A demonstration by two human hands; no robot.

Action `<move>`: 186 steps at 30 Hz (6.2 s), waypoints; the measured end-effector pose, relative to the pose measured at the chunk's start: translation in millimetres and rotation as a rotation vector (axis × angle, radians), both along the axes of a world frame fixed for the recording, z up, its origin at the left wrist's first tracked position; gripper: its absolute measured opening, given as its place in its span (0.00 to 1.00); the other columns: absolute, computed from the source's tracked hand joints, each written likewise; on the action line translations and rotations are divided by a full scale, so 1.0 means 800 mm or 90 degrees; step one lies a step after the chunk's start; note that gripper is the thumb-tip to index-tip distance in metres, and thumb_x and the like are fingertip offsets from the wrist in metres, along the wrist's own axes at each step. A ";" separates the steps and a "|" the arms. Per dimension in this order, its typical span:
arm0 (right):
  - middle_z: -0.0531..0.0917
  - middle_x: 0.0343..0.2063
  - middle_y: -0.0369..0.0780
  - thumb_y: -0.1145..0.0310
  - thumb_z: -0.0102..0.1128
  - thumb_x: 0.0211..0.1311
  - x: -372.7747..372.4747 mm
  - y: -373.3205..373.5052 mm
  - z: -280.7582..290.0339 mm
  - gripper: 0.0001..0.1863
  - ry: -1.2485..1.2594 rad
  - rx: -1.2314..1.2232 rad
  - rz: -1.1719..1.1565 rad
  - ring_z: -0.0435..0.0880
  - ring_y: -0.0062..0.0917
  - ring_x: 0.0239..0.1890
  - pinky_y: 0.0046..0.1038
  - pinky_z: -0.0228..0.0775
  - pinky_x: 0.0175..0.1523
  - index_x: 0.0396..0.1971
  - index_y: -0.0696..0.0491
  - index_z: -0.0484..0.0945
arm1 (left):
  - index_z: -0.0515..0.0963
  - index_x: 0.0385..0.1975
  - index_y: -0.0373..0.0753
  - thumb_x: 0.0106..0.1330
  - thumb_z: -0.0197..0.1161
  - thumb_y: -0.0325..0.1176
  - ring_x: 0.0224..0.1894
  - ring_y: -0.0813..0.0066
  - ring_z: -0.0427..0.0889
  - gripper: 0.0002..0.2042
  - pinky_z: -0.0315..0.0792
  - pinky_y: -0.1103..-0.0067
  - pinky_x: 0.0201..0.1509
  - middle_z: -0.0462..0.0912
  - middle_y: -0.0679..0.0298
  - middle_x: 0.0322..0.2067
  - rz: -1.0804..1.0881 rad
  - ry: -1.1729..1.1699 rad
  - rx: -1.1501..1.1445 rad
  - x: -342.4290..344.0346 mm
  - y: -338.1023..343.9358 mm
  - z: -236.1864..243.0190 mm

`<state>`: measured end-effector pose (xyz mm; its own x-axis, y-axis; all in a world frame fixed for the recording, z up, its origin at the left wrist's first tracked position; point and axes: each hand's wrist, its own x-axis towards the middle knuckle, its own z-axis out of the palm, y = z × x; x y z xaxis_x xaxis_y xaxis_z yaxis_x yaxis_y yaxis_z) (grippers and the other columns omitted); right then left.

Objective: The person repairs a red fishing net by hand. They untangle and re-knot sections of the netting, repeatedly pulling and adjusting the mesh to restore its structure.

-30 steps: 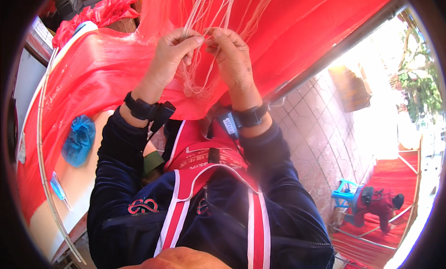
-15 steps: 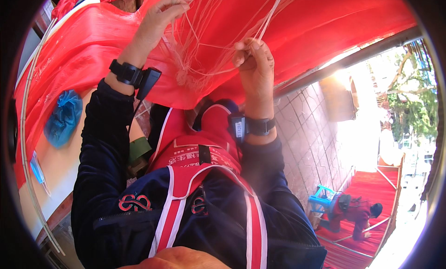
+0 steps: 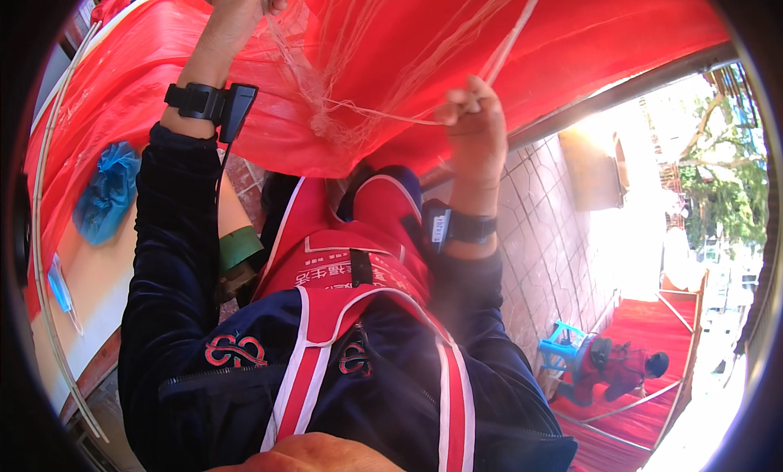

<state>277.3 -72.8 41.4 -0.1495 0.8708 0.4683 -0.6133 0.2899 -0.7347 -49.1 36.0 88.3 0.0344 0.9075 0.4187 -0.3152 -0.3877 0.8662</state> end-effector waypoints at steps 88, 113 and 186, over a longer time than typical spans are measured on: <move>0.84 0.31 0.37 0.72 0.57 0.64 -0.075 -0.011 -0.010 0.06 -0.120 -0.118 -0.247 0.80 0.18 0.35 0.22 0.71 0.46 0.36 0.57 0.81 | 0.79 0.34 0.37 0.63 0.62 0.35 0.21 0.89 0.75 0.08 0.67 0.90 0.25 0.81 0.68 0.27 -0.140 0.235 -0.073 0.085 -0.031 -0.014; 0.73 0.25 0.36 0.67 0.49 0.67 0.010 -0.029 -0.009 0.09 0.145 -0.053 -0.019 0.70 0.23 0.26 0.27 0.64 0.35 0.39 0.54 0.75 | 0.73 0.34 0.34 0.68 0.54 0.32 0.26 0.76 0.81 0.08 0.77 0.83 0.31 0.81 0.60 0.28 0.352 0.057 0.154 -0.083 0.013 0.044; 0.80 0.25 0.30 0.65 0.63 0.61 -0.100 0.118 -0.236 0.12 -0.423 -0.181 -0.120 0.76 0.12 0.30 0.17 0.69 0.36 0.40 0.56 0.83 | 0.80 0.42 0.32 0.62 0.59 0.36 0.20 0.77 0.79 0.14 0.73 0.80 0.30 0.81 0.62 0.21 -0.365 0.690 -0.180 0.050 0.045 -0.276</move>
<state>197.0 21.4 -147.1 -0.1593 0.9836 0.0845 0.0273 0.0899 -0.9956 -9.4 72.4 -132.7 0.6565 0.7015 -0.2773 0.5469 -0.1896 0.8154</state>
